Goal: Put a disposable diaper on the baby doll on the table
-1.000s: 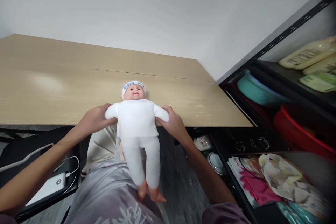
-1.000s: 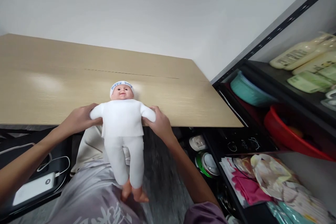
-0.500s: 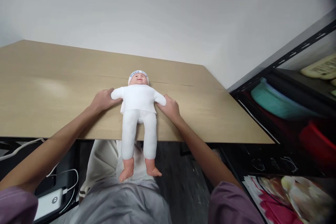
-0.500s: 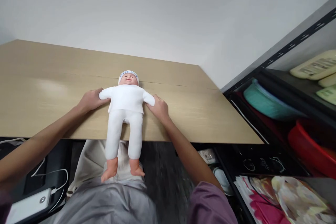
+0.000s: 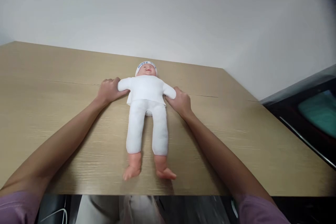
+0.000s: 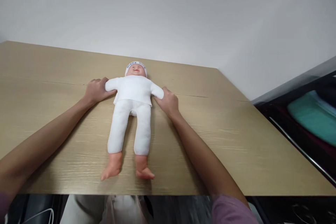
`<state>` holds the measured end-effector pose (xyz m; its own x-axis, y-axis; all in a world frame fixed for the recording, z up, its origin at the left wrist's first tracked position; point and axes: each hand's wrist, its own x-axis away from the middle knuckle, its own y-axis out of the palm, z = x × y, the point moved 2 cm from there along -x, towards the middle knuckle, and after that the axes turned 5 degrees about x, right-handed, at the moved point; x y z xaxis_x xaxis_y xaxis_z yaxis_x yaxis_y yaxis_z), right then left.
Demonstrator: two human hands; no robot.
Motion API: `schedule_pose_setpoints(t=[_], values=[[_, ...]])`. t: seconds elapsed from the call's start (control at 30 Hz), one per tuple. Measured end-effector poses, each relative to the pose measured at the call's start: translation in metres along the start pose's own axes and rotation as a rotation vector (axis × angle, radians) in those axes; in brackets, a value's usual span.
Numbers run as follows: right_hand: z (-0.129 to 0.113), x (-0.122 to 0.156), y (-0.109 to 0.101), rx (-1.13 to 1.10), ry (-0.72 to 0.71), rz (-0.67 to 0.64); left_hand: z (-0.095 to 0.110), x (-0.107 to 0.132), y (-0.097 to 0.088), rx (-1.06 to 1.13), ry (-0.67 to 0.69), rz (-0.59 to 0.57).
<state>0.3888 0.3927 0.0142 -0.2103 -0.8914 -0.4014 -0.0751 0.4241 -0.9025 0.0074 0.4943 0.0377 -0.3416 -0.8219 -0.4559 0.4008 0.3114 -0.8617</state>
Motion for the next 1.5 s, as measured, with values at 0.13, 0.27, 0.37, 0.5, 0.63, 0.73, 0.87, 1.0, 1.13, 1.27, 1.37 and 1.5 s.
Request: schedule_pose_setpoints(t=[0.13, 0.27, 0.37, 0.5, 0.63, 0.73, 0.87, 1.0, 1.13, 1.27, 1.37, 1.5], values=[[0.004, -0.033, 0.014, 0.046, -0.019, 0.026, -0.008, -0.029, 0.014, 0.021, 0.002, 0.063], [0.005, -0.059, 0.025, 0.049, -0.029, 0.043, -0.016, -0.045, 0.022, 0.030, -0.003, 0.115], [0.009, -0.063, 0.027, -0.012, -0.058, 0.093, -0.025, -0.043, 0.021, 0.059, 0.014, 0.121], [0.028, -0.046, 0.025, -0.138, -0.177, 0.104, -0.043, -0.025, 0.009, 0.102, 0.082, 0.038], [0.054, -0.034, 0.029, -0.187, -0.243, 0.008, -0.061, -0.010, -0.003, 0.146, 0.099, -0.016], [0.065, -0.037, 0.040, -0.193, -0.210, -0.037, -0.069, -0.007, -0.004, 0.165, 0.093, -0.034], [0.064, -0.041, 0.050, -0.175, -0.169, -0.010, -0.073, -0.007, -0.002, 0.193, 0.090, -0.016], [0.061, -0.029, 0.048, -0.142, -0.055, 0.044, -0.076, 0.001, -0.007, 0.176, 0.027, 0.006], [0.062, -0.010, 0.036, -0.140, 0.052, 0.100, -0.080, 0.017, -0.016, 0.159, -0.027, 0.052], [0.067, 0.000, 0.021, -0.199, 0.062, 0.119, -0.082, 0.033, -0.023, 0.164, -0.076, 0.089], [0.070, 0.000, 0.013, -0.242, 0.076, 0.111, -0.081, 0.043, -0.026, 0.143, -0.113, 0.083], [0.069, -0.005, 0.011, -0.278, 0.020, 0.097, -0.078, 0.048, -0.026, 0.135, -0.124, 0.079]])
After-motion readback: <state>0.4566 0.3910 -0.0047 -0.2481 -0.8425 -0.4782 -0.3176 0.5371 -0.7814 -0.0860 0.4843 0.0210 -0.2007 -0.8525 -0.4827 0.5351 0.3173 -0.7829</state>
